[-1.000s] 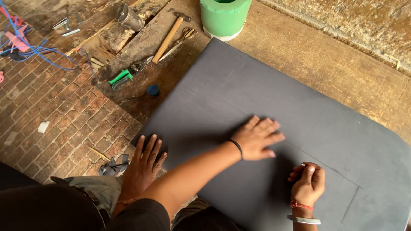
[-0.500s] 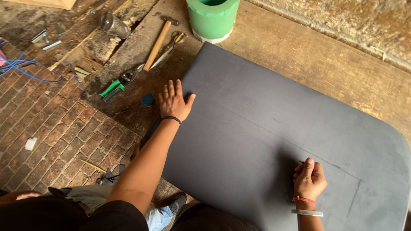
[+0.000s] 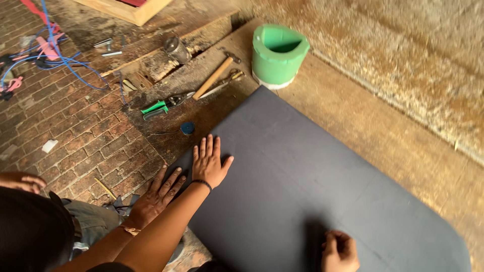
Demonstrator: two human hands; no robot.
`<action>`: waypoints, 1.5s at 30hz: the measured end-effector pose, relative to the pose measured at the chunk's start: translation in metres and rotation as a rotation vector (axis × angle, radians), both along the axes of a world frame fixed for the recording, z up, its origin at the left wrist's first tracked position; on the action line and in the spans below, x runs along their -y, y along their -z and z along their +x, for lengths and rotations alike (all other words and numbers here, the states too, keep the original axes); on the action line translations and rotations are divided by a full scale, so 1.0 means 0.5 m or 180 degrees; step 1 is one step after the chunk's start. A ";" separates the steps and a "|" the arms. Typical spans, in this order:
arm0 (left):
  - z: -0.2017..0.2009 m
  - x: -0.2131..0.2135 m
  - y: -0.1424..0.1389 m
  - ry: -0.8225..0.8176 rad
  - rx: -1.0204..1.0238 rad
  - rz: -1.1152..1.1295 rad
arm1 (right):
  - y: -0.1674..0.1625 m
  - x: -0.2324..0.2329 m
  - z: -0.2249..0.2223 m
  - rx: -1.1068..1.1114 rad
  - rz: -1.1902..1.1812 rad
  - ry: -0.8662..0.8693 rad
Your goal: The person carries a foam cushion covered in gray fabric to a workbench, picks staples from a green container, marks the cushion with a chalk marker, measures it with a tape measure, and uses a long wooden straightedge to draw a straight line across the cushion. They then lift the cushion and stack it with other finished cushions on the floor.
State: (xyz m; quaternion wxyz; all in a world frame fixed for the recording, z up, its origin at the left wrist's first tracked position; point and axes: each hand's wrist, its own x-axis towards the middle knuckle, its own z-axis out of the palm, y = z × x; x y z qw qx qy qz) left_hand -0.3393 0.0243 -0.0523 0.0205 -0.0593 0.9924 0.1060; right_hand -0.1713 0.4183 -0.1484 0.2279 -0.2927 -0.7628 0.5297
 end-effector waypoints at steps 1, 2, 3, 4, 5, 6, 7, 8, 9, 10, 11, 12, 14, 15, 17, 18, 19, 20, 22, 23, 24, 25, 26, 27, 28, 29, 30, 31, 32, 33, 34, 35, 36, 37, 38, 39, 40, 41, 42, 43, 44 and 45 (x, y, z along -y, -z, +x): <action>0.009 0.003 -0.006 -0.0036 0.0027 -0.0006 | 0.031 -0.010 -0.009 -0.0037 -0.0218 -0.0087; 0.019 0.006 -0.011 -0.0080 0.0062 -0.0018 | 0.058 -0.019 -0.020 -0.0058 -0.0445 -0.0185; 0.025 0.006 -0.015 -0.0116 0.0077 -0.0033 | 0.080 -0.029 -0.036 -0.0099 -0.0513 -0.0376; 0.033 0.008 -0.018 -0.0134 0.0102 -0.0047 | 0.094 -0.030 -0.048 -0.0129 -0.0579 -0.0549; 0.039 0.009 -0.020 -0.0143 0.0132 -0.0057 | 0.099 -0.027 -0.063 -0.0153 -0.0642 -0.0713; 0.042 0.013 -0.022 -0.0116 0.0148 -0.0055 | 0.094 -0.015 -0.079 -0.0098 -0.0791 -0.0697; 0.045 0.018 -0.025 -0.0074 0.0167 -0.0056 | 0.083 0.011 -0.096 -0.0041 -0.0940 -0.0667; 0.042 0.025 -0.028 -0.0017 0.0175 -0.0052 | 0.063 0.043 -0.115 0.0006 -0.1084 -0.0621; 0.033 0.032 -0.032 -0.0034 0.0245 -0.0045 | 0.033 0.079 -0.136 -0.0072 -0.1310 -0.0813; 0.022 0.040 -0.036 -0.0048 0.0314 -0.0038 | -0.002 0.115 -0.161 -0.0149 -0.1535 -0.1005; 0.007 0.049 -0.041 -0.0050 0.0386 -0.0037 | -0.040 0.153 -0.188 -0.0072 -0.1664 -0.1099; -0.015 0.056 -0.046 -0.0100 0.0361 -0.0018 | -0.080 0.184 -0.220 0.0004 -0.1788 -0.1171; -0.065 0.066 -0.054 -0.0188 0.0325 0.0014 | -0.150 0.233 -0.301 0.0154 -0.1810 -0.1447; -0.091 0.065 -0.056 -0.0198 0.0323 0.0074 | -0.177 0.252 -0.351 0.0290 -0.1841 -0.1580; -0.141 0.055 -0.054 -0.0203 0.0339 0.0158 | -0.213 0.296 -0.467 0.0503 -0.1769 -0.1940; -0.160 0.048 -0.053 -0.0179 0.0276 0.0283 | -0.227 0.313 -0.531 0.0568 -0.1662 -0.2165; -0.173 0.043 -0.051 -0.0152 0.0203 0.0391 | -0.240 0.333 -0.598 0.0546 -0.1550 -0.2319; -0.183 0.040 -0.050 -0.0124 0.0124 0.0499 | -0.255 0.351 -0.667 0.0516 -0.1432 -0.2474; -0.194 0.041 -0.049 -0.0085 0.0195 0.0737 | -0.293 0.383 -0.813 0.0153 -0.1350 -0.2287; -0.199 0.044 -0.051 -0.0053 0.0255 0.0785 | -0.318 0.389 -0.883 -0.0071 -0.1264 -0.2124; -0.201 0.046 -0.053 -0.0026 0.0328 0.0846 | -0.342 0.395 -0.943 -0.0275 -0.1169 -0.1960; -0.206 0.050 -0.056 -0.0014 0.0411 0.0913 | -0.364 0.401 -0.995 -0.0511 -0.1032 -0.1730; -0.212 0.051 -0.060 -0.0012 0.0538 0.0927 | -0.376 0.403 -1.025 -0.0737 -0.0890 -0.1501; -0.216 0.052 -0.064 0.0000 0.0671 0.0934 | -0.377 0.408 -1.034 -0.0662 -0.0959 -0.1409; -0.220 0.055 -0.067 0.0018 0.0804 0.0934 | -0.374 0.412 -1.031 -0.0592 -0.1032 -0.1308; -0.224 0.057 -0.070 0.0067 0.0914 0.0983 | -0.366 0.413 -1.015 -0.0522 -0.1101 -0.1205; -0.228 0.059 -0.071 0.0113 0.1019 0.1036 | -0.347 0.418 -0.980 -0.0407 -0.1342 -0.1319; -0.232 0.061 -0.072 0.0155 0.1121 0.1094 | -0.323 0.422 -0.930 -0.0294 -0.1579 -0.1438; -0.235 0.063 -0.072 0.0183 0.1138 0.1086 | -0.299 0.426 -0.882 -0.0150 -0.1403 -0.1575; -0.236 0.064 -0.070 0.0210 0.1159 0.1076 | -0.277 0.429 -0.830 0.0000 -0.1229 -0.1708; -0.236 0.064 -0.066 0.0233 0.1184 0.1064 | -0.257 0.425 -0.774 0.0114 -0.1113 -0.1666; -0.234 0.063 -0.061 0.0227 0.1125 0.1081 | -0.238 0.423 -0.717 0.0226 -0.0999 -0.1631; -0.234 0.062 -0.055 0.0214 0.1060 0.1093 | -0.222 0.418 -0.659 0.0347 -0.0910 -0.1541; -0.232 0.061 -0.048 0.0200 0.0994 0.1102 | -0.205 0.417 -0.601 0.0466 -0.0823 -0.1451; -0.229 0.059 -0.040 0.0178 0.0886 0.1121 | -0.189 0.422 -0.545 0.0345 -0.0824 -0.1497; -0.226 0.056 -0.031 0.0147 0.0773 0.1138 | -0.174 0.428 -0.489 0.0221 -0.0826 -0.1553; -0.223 0.054 -0.022 0.0103 0.0652 0.1157 | -0.159 0.439 -0.436 0.0445 -0.0909 -0.1501; -0.221 0.051 -0.014 0.0095 0.0471 0.1199 | -0.147 0.453 -0.391 0.0668 -0.0996 -0.1459; -0.219 0.049 -0.006 0.0079 0.0293 0.1227 | -0.137 0.466 -0.357 0.0613 -0.0668 -0.1523; -0.215 0.050 0.000 0.0059 0.0127 0.1244 | -0.132 0.482 -0.320 0.0562 -0.0351 -0.1587; -0.209 0.055 0.005 0.0113 -0.0019 0.1226 | -0.132 0.498 -0.284 0.0516 -0.0032 -0.1645; -0.202 0.060 0.008 0.0168 -0.0166 0.1216 | -0.137 0.508 -0.256 0.0341 0.0387 -0.1884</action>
